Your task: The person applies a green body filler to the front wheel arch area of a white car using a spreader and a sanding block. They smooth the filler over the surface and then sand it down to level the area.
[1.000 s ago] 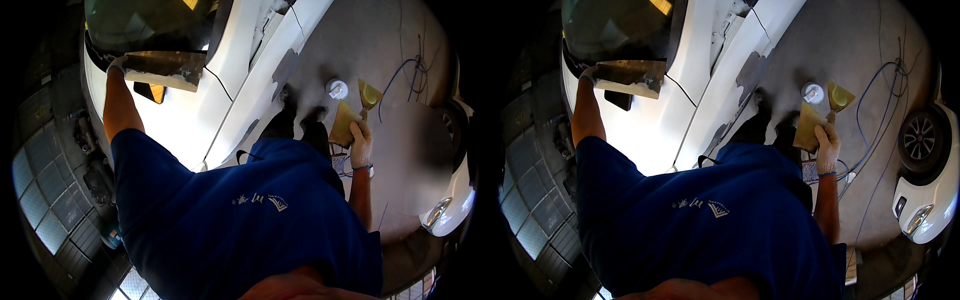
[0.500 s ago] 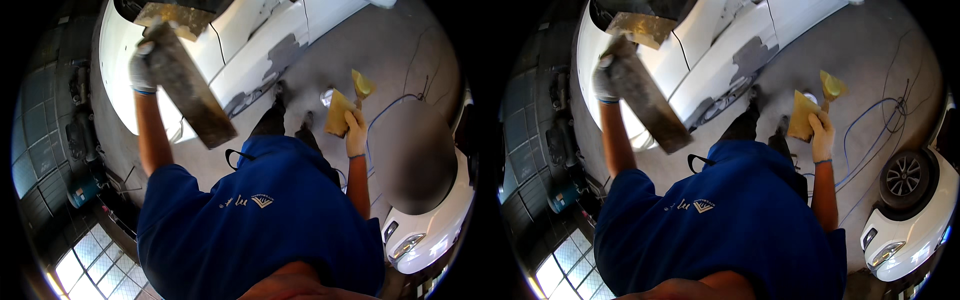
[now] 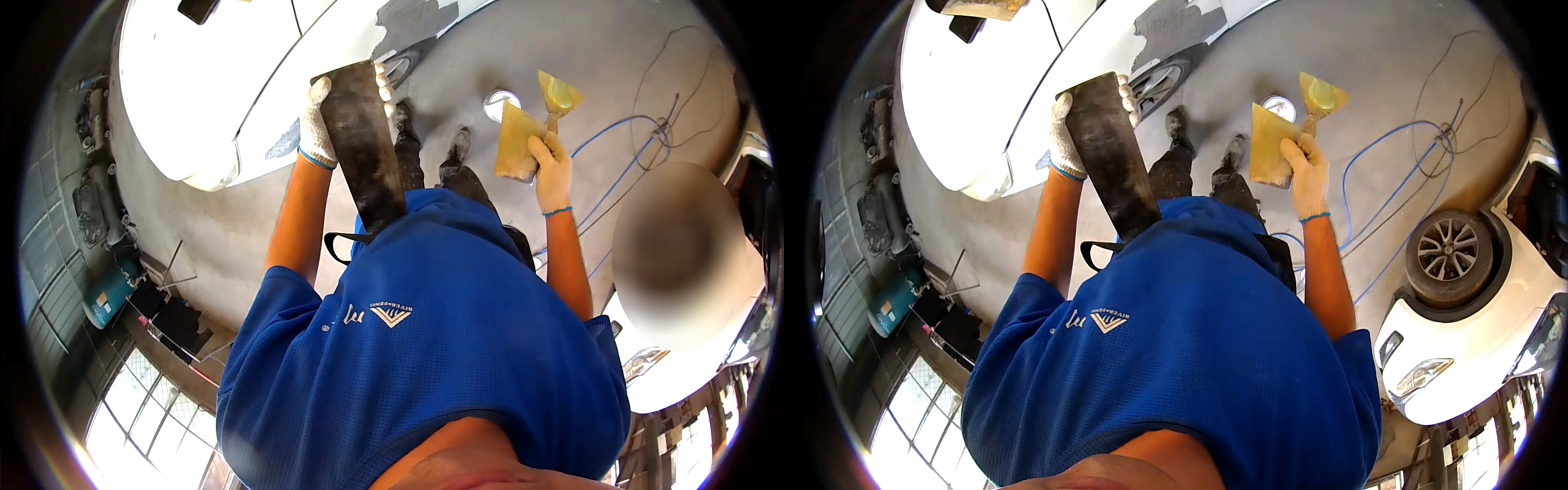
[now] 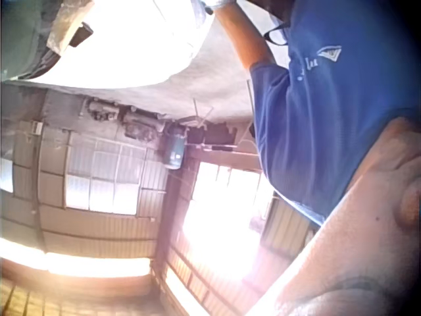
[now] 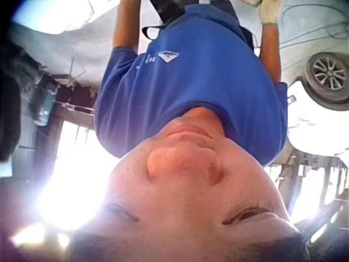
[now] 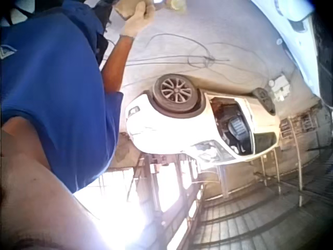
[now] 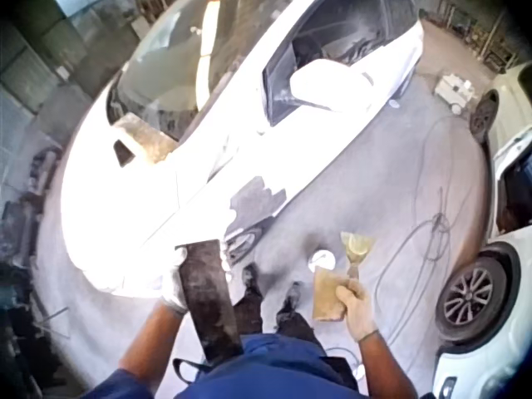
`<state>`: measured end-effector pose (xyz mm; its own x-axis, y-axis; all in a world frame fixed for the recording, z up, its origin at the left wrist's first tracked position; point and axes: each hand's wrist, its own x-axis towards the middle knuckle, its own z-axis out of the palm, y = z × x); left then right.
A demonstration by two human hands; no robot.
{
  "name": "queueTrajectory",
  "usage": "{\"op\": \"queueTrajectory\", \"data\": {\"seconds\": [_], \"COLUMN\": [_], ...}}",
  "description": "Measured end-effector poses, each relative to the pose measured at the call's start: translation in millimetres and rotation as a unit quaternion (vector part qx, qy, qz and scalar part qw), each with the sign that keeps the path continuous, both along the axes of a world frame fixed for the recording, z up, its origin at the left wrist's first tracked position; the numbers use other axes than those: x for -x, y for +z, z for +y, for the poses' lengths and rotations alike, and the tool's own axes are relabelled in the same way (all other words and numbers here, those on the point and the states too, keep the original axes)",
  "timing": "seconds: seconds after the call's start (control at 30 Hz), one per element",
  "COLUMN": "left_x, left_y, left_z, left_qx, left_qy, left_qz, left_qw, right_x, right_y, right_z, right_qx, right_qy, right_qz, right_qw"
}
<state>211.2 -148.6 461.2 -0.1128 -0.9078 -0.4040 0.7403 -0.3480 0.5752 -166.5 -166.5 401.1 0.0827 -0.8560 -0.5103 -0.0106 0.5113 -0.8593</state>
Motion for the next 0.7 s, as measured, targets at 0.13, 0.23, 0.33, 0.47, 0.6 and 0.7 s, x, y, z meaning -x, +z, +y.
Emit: {"op": "queueTrajectory", "data": {"seconds": [0.13, 0.23, 0.33, 0.47, 0.6, 0.7], "left_x": [9.0, 21.4, 27.7, 21.6, 7.0, -5.6], "left_y": [-9.2, -28.8, -59.5, -130.7, -299.6, -417.6], "left_z": [41.7, 84.1, 128.6, 171.9, 206.8, 222.6], "left_qx": [-0.060, -0.139, -0.249, -0.366, -0.342, -0.231], "left_qy": [0.044, 0.036, -0.071, -0.184, -0.318, -0.432], "left_qz": [-0.030, -0.045, 0.101, 0.089, -0.161, -0.439], "left_qw": [0.997, 0.989, 0.961, 0.908, 0.870, 0.753], "right_x": [-9.8, -18.6, -23.0, -43.8, -59.8, -81.8], "right_y": [-14.3, -20.0, -36.2, -60.3, -142.7, -211.6], "right_z": [-2.3, -6.2, -2.9, 8.2, 27.4, 54.3], "right_qx": [0.001, -0.003, -0.011, -0.026, 0.011, -0.003], "right_qy": [-0.002, 0.005, 0.012, 0.020, 0.055, 0.018], "right_qz": [-0.011, -0.005, 0.010, 0.107, 0.218, 0.239], "right_qw": [1.000, 1.000, 1.000, 0.994, 0.974, 0.971]}}
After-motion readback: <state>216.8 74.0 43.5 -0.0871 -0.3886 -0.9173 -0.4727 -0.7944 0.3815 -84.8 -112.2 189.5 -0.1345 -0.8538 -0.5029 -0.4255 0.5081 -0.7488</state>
